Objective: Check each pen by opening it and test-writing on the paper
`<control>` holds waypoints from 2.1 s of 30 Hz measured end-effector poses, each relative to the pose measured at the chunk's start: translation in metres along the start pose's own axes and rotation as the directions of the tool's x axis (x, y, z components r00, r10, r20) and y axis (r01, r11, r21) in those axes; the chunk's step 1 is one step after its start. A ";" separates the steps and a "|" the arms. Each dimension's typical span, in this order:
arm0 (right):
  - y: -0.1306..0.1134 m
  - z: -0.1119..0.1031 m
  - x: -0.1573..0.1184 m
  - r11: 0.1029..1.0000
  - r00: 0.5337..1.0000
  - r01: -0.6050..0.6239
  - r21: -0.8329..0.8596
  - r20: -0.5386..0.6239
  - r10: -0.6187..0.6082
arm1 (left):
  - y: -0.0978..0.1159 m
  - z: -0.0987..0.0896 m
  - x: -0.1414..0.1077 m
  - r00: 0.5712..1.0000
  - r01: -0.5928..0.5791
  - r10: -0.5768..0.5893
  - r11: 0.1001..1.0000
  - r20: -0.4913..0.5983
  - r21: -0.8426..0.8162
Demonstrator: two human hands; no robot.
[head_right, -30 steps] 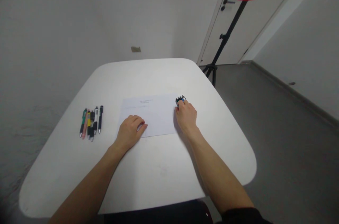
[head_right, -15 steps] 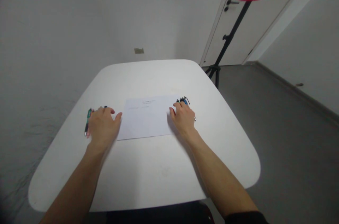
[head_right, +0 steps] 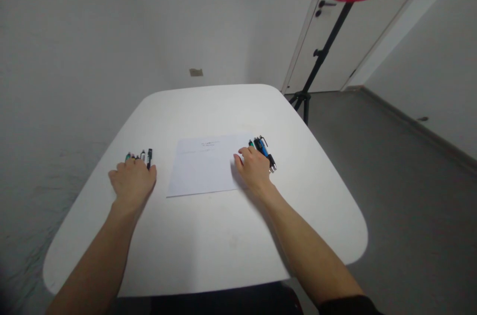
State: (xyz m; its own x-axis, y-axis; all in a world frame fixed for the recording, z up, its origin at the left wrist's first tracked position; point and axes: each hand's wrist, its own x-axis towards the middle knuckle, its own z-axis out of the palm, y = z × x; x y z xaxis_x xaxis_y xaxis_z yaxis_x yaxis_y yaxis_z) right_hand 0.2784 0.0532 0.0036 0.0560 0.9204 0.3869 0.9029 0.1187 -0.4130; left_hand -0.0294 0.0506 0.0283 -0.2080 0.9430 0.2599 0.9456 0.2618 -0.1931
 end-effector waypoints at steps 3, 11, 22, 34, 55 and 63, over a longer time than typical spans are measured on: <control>-0.001 0.000 0.000 1.000 1.000 0.006 0.016 -0.006 -0.006 | 0.000 0.000 0.001 1.000 -0.017 0.017 1.000 0.013 0.004; -0.010 -0.007 0.001 0.885 0.981 -0.063 0.462 0.191 -0.030 | 0.041 -0.015 -0.010 0.955 -0.292 0.255 0.902 -0.154 -0.319; -0.037 0.009 -0.014 0.087 0.823 -0.561 0.823 0.566 -0.052 | 0.084 -0.002 -0.040 0.758 -0.652 0.335 0.374 -0.559 -0.660; -0.035 0.008 -0.013 -0.134 0.799 -0.592 0.794 0.600 0.027 | 0.081 0.005 -0.041 0.862 -0.499 0.262 0.293 -0.434 -0.816; -0.038 0.007 -0.014 -0.116 0.806 -0.588 0.800 0.592 0.000 | 0.080 0.000 -0.043 0.861 -0.486 0.328 0.305 -0.389 -0.819; -0.039 0.007 -0.014 -0.089 0.812 -0.582 0.808 0.584 -0.003 | 0.080 -0.001 -0.043 0.865 -0.473 0.343 0.311 -0.367 -0.825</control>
State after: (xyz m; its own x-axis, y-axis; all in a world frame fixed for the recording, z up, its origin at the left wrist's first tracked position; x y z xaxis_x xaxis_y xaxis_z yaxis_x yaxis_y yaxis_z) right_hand 0.2394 0.0383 0.0085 -0.2066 0.9642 -0.1661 -0.4574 -0.2453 -0.8547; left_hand 0.0550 0.0307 0.0025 0.2360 0.8300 0.5054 0.5987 -0.5338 0.5972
